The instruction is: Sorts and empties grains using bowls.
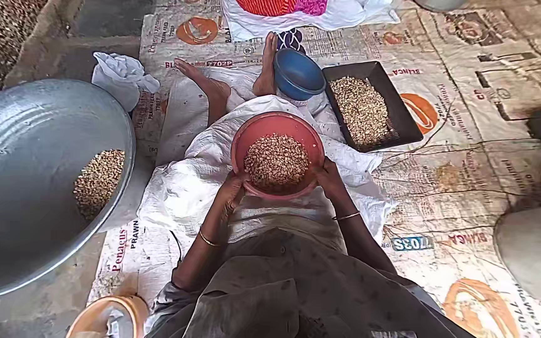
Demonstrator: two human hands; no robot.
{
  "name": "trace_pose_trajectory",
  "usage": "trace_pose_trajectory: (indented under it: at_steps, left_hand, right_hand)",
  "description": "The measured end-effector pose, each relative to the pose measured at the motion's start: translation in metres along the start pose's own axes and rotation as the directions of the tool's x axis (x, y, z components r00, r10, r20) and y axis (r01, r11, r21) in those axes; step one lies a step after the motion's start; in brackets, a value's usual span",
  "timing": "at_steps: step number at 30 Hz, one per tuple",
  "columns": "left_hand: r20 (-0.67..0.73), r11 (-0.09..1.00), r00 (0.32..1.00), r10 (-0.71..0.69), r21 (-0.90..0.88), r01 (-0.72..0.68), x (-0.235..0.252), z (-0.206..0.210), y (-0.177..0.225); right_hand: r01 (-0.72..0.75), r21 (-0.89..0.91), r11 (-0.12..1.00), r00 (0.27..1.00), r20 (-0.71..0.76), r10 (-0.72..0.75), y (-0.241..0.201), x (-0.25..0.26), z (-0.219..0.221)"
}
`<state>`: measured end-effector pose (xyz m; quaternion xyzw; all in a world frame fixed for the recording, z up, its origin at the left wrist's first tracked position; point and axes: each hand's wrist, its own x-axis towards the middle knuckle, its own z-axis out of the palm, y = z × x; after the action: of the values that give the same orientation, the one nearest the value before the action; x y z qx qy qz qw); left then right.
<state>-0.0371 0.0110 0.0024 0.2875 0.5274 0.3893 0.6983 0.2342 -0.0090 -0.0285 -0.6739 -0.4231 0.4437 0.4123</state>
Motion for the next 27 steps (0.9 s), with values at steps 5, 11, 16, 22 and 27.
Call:
trace_pose_trajectory:
  at_steps: [5,11,16,22,27]
  left_hand:
    - [0.062,0.945,0.945,0.321,0.034,-0.324,-0.016,0.004,0.015]
    - [0.06,1.0,0.998,0.007,-0.001,-0.007,0.029,-0.012,-0.009]
    - [0.044,0.989,0.989,0.139,0.052,-0.142,-0.02,-0.005,0.014]
    - [0.067,0.969,0.968,0.241,0.046,-0.245,0.007,0.001,0.017]
    - [0.043,0.997,0.996,-0.083,0.003,0.083,0.013,-0.005,-0.006]
  right_hand:
    - [0.405,-0.057,0.913,0.904,-0.124,-0.409,-0.031,0.003,-0.004]
    - [0.013,0.015,1.0,1.0,0.016,-0.013,0.011,0.009,0.015]
    - [0.173,0.003,0.985,0.985,-0.006,-0.173,-0.017,-0.011,0.002]
    - [0.312,-0.005,0.95,0.944,-0.106,-0.311,-0.014,0.038,0.011]
    - [-0.061,0.044,0.997,0.998,0.036,0.059,0.009,0.006,0.005]
